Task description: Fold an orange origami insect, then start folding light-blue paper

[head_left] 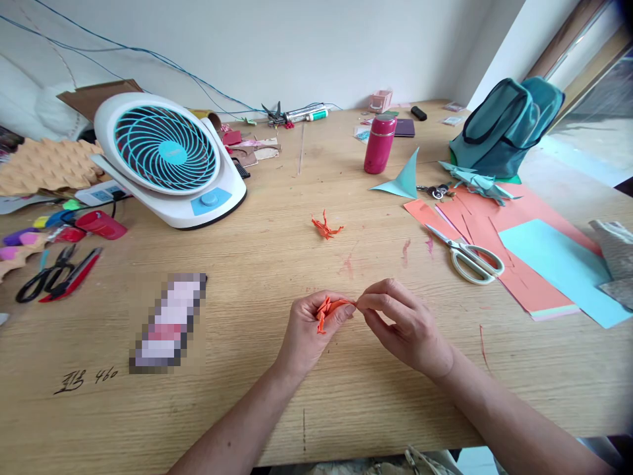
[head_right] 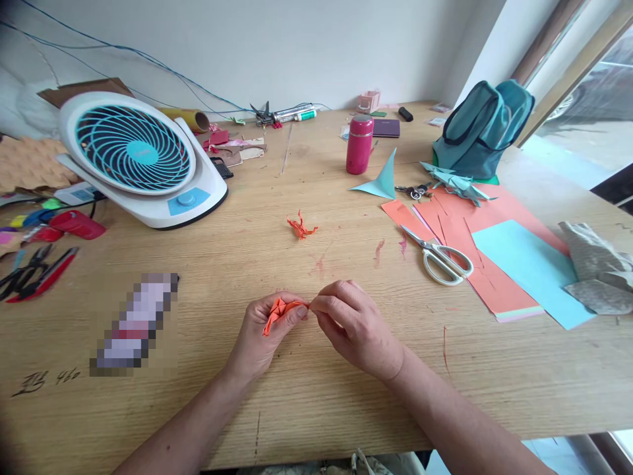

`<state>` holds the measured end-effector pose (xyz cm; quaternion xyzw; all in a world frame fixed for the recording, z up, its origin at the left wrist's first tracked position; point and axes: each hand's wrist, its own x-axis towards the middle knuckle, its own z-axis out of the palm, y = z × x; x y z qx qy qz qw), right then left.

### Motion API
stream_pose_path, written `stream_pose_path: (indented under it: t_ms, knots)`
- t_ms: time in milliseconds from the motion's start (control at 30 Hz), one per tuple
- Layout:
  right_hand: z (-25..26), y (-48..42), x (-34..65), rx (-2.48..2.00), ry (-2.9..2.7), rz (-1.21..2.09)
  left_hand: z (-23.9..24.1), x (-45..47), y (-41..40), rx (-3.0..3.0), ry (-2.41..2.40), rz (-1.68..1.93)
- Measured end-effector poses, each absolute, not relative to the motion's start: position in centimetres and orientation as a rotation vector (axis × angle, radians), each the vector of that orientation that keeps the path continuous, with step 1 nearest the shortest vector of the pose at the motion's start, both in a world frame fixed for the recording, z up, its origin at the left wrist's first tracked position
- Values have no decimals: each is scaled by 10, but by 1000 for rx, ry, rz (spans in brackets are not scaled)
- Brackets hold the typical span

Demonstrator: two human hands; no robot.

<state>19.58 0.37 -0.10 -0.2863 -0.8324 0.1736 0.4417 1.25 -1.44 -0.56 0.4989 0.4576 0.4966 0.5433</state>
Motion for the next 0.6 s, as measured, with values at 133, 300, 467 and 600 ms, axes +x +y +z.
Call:
stream_pose_path:
  t_ms: [133,300,467,600]
  knots:
    - [-1,2,195,-743,-1982,468,-3,12,-15,1222,1099,1182]
    - [-3,0,192,-764,-1915,454,3,13,-16,1248,1087,1204]
    - [-4,-3,188,-791,-1857,483,1,15,-18,1247,1107,1226]
    - [-4,-5,185,-796,-1830,514,1,16,-19,1282,1161,1237]
